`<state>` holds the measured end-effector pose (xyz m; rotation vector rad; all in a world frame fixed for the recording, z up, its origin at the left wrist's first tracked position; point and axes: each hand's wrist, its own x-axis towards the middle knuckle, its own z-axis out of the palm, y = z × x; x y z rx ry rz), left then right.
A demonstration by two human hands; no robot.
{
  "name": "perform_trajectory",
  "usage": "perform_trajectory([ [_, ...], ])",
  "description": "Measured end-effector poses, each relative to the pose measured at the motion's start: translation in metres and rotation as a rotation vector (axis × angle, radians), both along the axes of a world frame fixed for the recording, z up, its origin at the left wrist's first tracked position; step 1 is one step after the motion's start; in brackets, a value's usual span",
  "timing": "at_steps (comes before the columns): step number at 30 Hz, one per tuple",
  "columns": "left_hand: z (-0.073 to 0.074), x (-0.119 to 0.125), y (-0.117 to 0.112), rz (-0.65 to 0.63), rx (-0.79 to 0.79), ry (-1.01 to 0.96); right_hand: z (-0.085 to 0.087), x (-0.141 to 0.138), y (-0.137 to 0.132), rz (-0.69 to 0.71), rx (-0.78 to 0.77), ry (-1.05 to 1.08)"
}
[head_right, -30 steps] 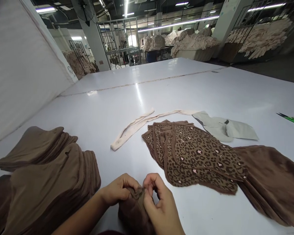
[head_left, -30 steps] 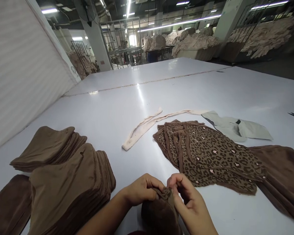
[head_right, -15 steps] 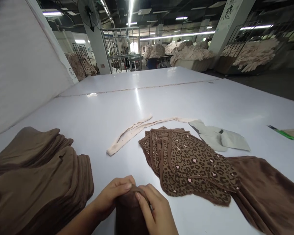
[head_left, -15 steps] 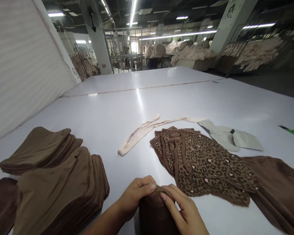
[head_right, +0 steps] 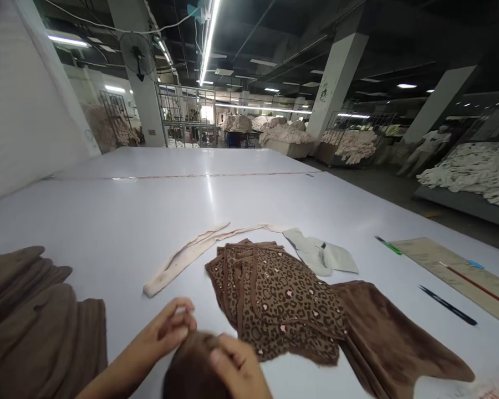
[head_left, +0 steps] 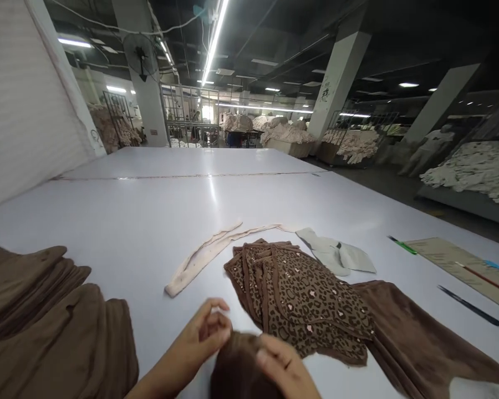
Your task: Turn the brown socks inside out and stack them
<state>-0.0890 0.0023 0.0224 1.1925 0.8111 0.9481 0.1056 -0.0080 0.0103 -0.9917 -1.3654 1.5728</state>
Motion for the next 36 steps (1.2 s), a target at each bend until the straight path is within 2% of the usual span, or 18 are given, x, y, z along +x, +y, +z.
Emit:
perform_trajectory([
  [2,0.005,0.000,-0.004,0.093,0.077,0.154,0.008,-0.001,0.003,-0.132,-0.134,0.079],
  [5,0.012,0.004,-0.012,0.063,0.160,0.322,0.014,-0.006,0.006,-0.249,-0.269,0.193],
  [8,0.015,0.012,-0.011,0.166,0.025,0.208,0.010,-0.010,0.010,-0.244,-0.324,0.263],
  [10,0.014,0.013,-0.007,0.254,-0.109,0.031,0.005,-0.010,0.012,-0.212,-0.291,0.234],
  [12,0.013,0.012,-0.003,0.313,-0.132,-0.052,0.000,-0.008,0.015,-0.229,-0.217,0.177],
  [14,0.014,0.011,-0.003,0.356,-0.034,0.031,-0.001,-0.007,0.017,-0.293,-0.127,0.099],
  [16,0.015,0.012,-0.006,0.409,0.134,0.209,0.000,-0.007,0.018,-0.326,-0.023,-0.050],
  [18,0.014,0.012,-0.010,0.393,0.257,0.309,0.002,-0.008,0.019,-0.214,0.071,-0.201],
  [20,0.011,0.010,-0.013,0.287,0.235,0.279,0.003,-0.009,0.021,-0.108,0.114,-0.218],
  [21,0.007,0.007,-0.013,0.245,0.191,0.265,0.003,-0.010,0.021,-0.099,0.103,-0.169],
  [23,-0.003,0.002,-0.012,0.221,0.153,0.318,0.002,-0.009,0.022,-0.175,0.012,-0.006],
  [26,-0.022,-0.003,-0.009,0.205,0.217,0.416,-0.001,-0.006,0.025,-0.235,-0.182,0.202],
  [27,-0.027,-0.003,-0.008,0.211,0.196,0.375,-0.002,-0.004,0.026,-0.251,-0.226,0.235],
  [29,-0.031,-0.002,-0.005,0.283,0.017,0.145,-0.005,0.000,0.030,-0.322,-0.268,0.246],
  [31,-0.028,-0.001,-0.002,0.348,-0.245,-0.182,-0.009,0.005,0.035,-0.399,-0.286,0.244],
  [33,-0.020,0.000,0.001,0.358,-0.419,-0.445,-0.013,0.009,0.038,-0.366,-0.295,0.181],
  [34,-0.016,0.000,0.002,0.360,-0.436,-0.512,-0.016,0.011,0.038,-0.332,-0.278,0.100],
  [36,-0.007,0.000,0.002,0.382,-0.359,-0.504,-0.019,0.014,0.036,-0.341,-0.139,-0.143],
])
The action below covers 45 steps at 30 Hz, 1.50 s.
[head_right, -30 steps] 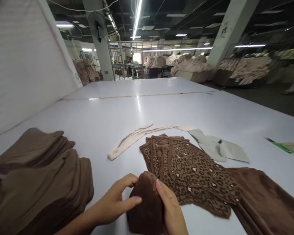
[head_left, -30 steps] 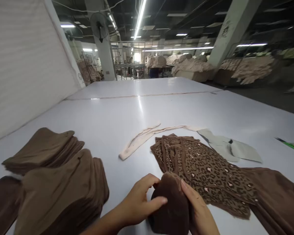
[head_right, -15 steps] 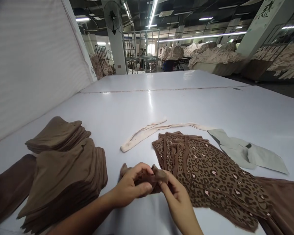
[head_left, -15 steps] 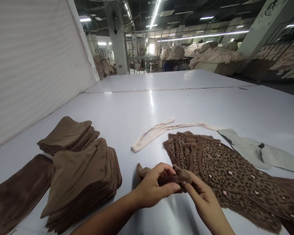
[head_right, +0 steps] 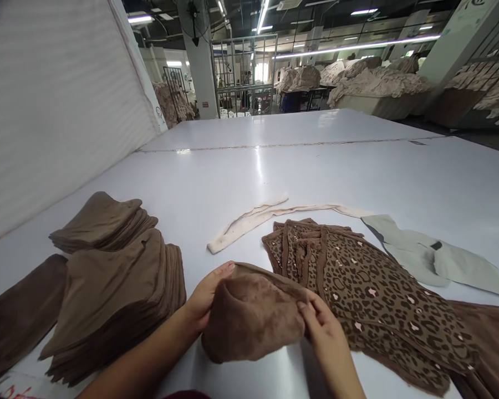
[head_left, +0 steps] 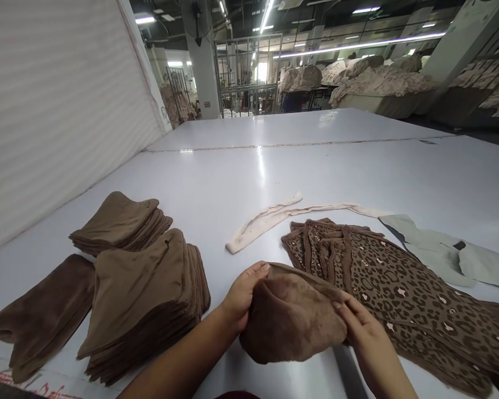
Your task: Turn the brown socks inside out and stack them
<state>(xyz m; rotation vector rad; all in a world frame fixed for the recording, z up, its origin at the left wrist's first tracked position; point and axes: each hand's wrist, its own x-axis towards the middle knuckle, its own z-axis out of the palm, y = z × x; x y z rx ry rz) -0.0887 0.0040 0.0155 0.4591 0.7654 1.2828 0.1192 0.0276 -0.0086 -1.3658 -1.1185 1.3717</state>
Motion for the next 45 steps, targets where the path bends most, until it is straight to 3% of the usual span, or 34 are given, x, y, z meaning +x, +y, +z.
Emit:
perform_trajectory([
  [2,0.006,0.002,-0.003,0.009,0.108,0.172,0.001,0.001,-0.007,-0.080,0.179,-0.249],
  [4,0.009,0.007,-0.007,0.000,0.215,0.412,0.007,-0.001,-0.016,-0.100,0.292,-0.355],
  [7,0.011,0.015,-0.014,0.016,0.360,0.701,0.018,-0.013,-0.026,0.176,0.234,-0.341],
  [10,0.006,0.023,-0.019,0.070,0.457,0.757,0.021,-0.031,-0.026,0.342,0.155,-0.131],
  [13,-0.007,0.030,-0.022,0.166,0.377,0.633,0.017,-0.040,-0.020,0.152,0.016,0.307],
  [16,-0.020,0.031,-0.024,0.050,0.175,0.555,0.014,-0.039,-0.016,-0.128,-0.191,0.651],
  [18,-0.021,0.027,-0.026,0.010,0.143,0.713,0.016,-0.036,-0.018,-0.151,-0.264,0.721],
  [19,-0.019,0.023,-0.026,0.061,0.178,0.841,0.016,-0.035,-0.020,-0.109,-0.264,0.716],
  [22,0.000,0.015,-0.027,0.265,0.419,1.108,0.017,-0.036,-0.030,0.042,-0.190,0.631],
  [24,0.014,0.014,-0.026,0.151,0.513,1.116,0.015,-0.038,-0.036,0.067,-0.090,0.535],
  [27,0.024,0.018,-0.023,-0.068,0.450,1.003,0.005,-0.040,-0.042,0.043,0.059,0.402],
  [31,0.018,0.022,-0.021,-0.031,0.413,0.794,-0.005,-0.037,-0.047,0.058,0.036,0.377],
  [33,0.015,0.021,-0.020,0.003,0.417,0.788,-0.002,-0.031,-0.048,0.124,0.047,0.230],
  [35,0.014,0.018,-0.020,0.013,0.410,0.822,0.005,-0.023,-0.047,0.162,0.208,-0.027],
  [38,0.015,0.018,-0.021,-0.009,0.424,0.848,0.020,-0.010,-0.039,0.080,0.617,-0.405],
  [40,0.015,0.020,-0.021,-0.028,0.452,0.838,0.027,-0.006,-0.031,0.104,0.823,-0.570],
  [43,0.008,0.026,-0.023,-0.028,0.472,0.858,0.030,-0.011,-0.024,0.285,0.929,-0.610],
  [45,0.002,0.027,-0.024,-0.056,0.470,0.870,0.026,-0.017,-0.024,0.292,0.968,-0.585],
])
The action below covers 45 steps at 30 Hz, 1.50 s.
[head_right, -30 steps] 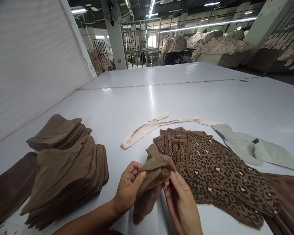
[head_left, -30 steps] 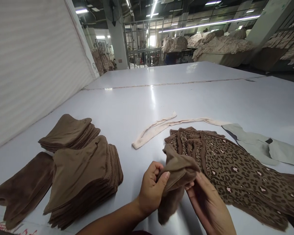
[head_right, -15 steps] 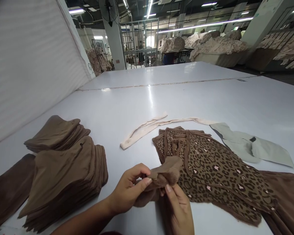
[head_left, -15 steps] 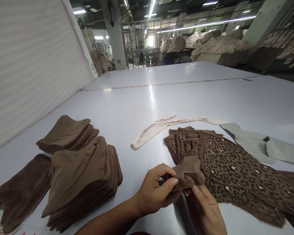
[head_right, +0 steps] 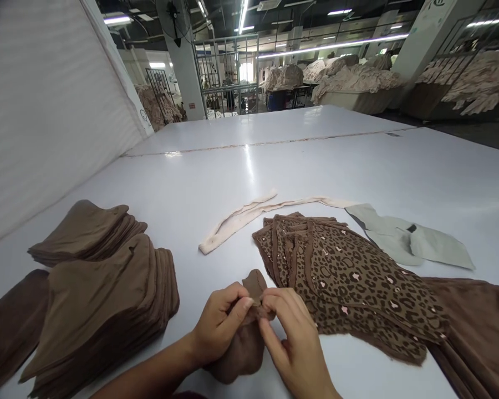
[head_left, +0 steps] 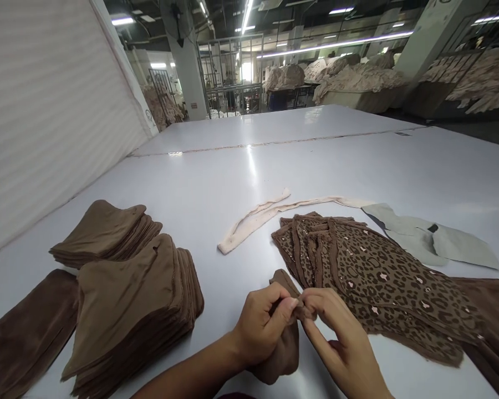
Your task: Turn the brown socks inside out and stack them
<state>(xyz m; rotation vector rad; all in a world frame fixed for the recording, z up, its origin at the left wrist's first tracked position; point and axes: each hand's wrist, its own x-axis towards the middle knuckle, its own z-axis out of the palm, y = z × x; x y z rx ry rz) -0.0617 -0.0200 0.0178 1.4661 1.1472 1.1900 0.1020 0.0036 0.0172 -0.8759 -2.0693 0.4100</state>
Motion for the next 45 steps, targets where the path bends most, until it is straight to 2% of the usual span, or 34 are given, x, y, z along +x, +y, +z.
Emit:
perform_trajectory([
  [3,-0.005,-0.003,-0.001,-0.093,-0.048,0.051,-0.008,-0.006,-0.004,-0.102,0.184,0.045],
  [5,-0.004,-0.006,-0.002,-0.136,-0.045,0.109,-0.012,-0.006,-0.007,-0.200,0.316,0.052],
  [7,0.000,-0.008,-0.002,-0.163,-0.005,0.132,-0.015,-0.004,-0.011,-0.247,0.362,0.056],
  [9,0.004,-0.008,-0.001,-0.166,0.067,0.143,-0.016,-0.003,-0.015,-0.221,0.368,0.074],
  [12,0.006,-0.003,0.000,-0.078,0.209,0.221,-0.015,-0.003,-0.023,-0.141,0.342,0.089],
  [14,0.005,0.000,-0.001,0.008,0.262,0.253,-0.014,-0.006,-0.029,-0.080,0.260,0.079],
  [17,0.001,0.002,-0.003,0.059,0.302,0.269,-0.009,-0.007,-0.035,0.033,0.002,0.126],
  [22,-0.001,-0.002,-0.005,0.051,0.449,0.385,-0.001,0.001,-0.037,-0.141,-0.403,0.317],
  [25,-0.005,0.000,-0.006,0.090,0.593,0.538,0.000,-0.004,-0.037,-0.153,-0.643,0.375],
  [28,-0.011,0.005,-0.007,0.059,0.655,0.611,-0.001,-0.013,-0.034,-0.175,-0.825,0.537],
  [30,-0.015,0.004,-0.008,0.051,0.571,0.620,-0.003,-0.011,-0.030,-0.182,-0.851,0.609],
  [32,-0.017,-0.002,-0.008,0.062,0.397,0.651,-0.005,-0.001,-0.023,-0.223,-0.810,0.634],
  [35,-0.011,-0.021,-0.007,0.007,0.129,0.652,-0.002,0.022,-0.016,-0.356,-0.583,0.590],
  [37,0.000,-0.034,-0.004,-0.025,0.030,0.596,0.002,0.029,-0.012,-0.396,-0.419,0.453],
  [38,0.007,-0.039,-0.002,-0.019,0.003,0.569,0.004,0.029,-0.010,-0.359,-0.391,0.375],
  [40,0.023,-0.044,0.002,-0.001,-0.031,0.526,0.007,0.022,-0.005,-0.210,-0.439,0.223],
  [43,0.044,-0.041,0.010,-0.081,-0.082,0.429,0.011,0.001,0.005,0.030,-0.541,0.033],
  [45,0.052,-0.039,0.014,-0.120,-0.120,0.382,0.016,-0.010,0.014,0.158,-0.565,-0.103],
])
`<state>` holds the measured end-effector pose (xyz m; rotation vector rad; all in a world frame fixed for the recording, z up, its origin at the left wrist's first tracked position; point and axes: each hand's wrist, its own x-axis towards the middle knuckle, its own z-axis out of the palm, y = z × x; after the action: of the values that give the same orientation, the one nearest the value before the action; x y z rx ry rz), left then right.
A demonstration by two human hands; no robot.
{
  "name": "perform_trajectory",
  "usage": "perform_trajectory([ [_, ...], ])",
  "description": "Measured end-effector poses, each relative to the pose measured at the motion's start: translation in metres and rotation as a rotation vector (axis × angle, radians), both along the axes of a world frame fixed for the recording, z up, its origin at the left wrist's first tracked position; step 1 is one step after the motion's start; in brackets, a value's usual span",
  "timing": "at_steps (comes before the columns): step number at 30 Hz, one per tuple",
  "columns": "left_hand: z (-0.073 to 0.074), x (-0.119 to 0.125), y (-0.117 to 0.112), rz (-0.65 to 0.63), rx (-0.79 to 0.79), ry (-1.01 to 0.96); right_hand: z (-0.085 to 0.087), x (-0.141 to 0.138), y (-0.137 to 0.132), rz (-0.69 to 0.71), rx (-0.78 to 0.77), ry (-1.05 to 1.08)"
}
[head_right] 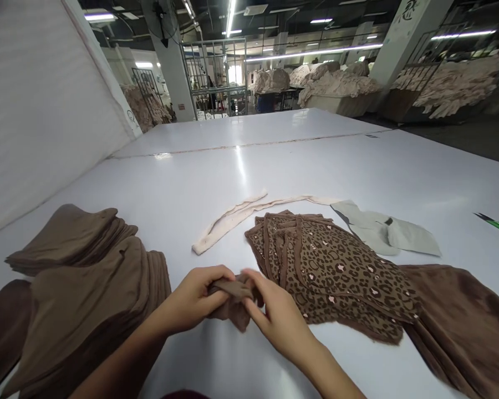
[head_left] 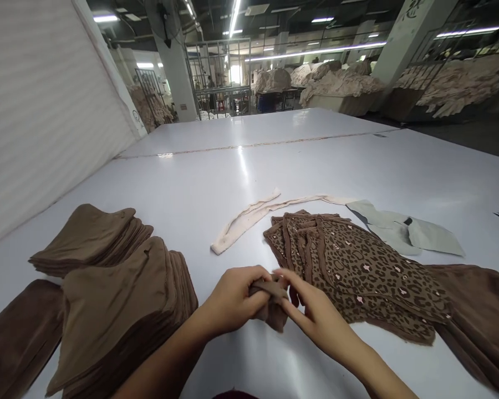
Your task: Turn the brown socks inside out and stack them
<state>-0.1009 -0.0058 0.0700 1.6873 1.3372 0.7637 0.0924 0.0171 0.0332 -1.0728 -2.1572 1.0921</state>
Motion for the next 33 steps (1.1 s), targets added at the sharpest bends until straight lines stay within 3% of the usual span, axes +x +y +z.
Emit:
perform_trajectory([
  [2,0.002,-0.003,0.003,0.028,0.000,-0.006,0.008,-0.004,0.008,0.111,-0.016,-0.028],
  [4,-0.002,-0.008,0.005,0.045,0.019,-0.012,0.015,-0.003,0.015,0.122,-0.048,0.042],
  [9,-0.026,-0.013,0.004,-0.056,-0.203,-0.337,0.012,0.008,0.023,-0.069,-0.347,0.341],
  [11,-0.035,-0.007,0.002,-0.019,-0.220,-0.477,0.002,0.012,0.023,-0.146,-0.458,0.405],
  [13,-0.039,0.000,0.001,0.050,-0.181,-0.546,-0.009,0.016,0.021,-0.212,-0.472,0.401],
  [16,-0.040,0.010,-0.002,0.119,-0.066,-0.472,-0.021,0.020,0.012,-0.247,-0.310,0.272],
  [19,-0.040,0.016,-0.003,0.158,0.122,-0.197,-0.024,0.020,0.000,-0.222,-0.042,0.117],
  [23,-0.043,0.020,-0.003,0.091,0.282,0.066,-0.018,0.013,-0.012,-0.156,0.381,0.052],
  [26,-0.042,0.020,-0.002,0.046,0.270,0.119,-0.015,0.010,-0.013,-0.088,0.512,0.114],
  [28,-0.040,0.017,-0.003,-0.013,0.141,0.036,-0.017,0.011,-0.013,-0.149,0.405,0.232],
  [31,-0.038,0.011,-0.004,-0.167,-0.146,-0.119,-0.021,0.019,-0.010,-0.415,0.121,0.418],
  [33,-0.040,0.006,-0.005,-0.210,-0.203,-0.126,-0.021,0.027,-0.008,-0.565,0.027,0.489],
])
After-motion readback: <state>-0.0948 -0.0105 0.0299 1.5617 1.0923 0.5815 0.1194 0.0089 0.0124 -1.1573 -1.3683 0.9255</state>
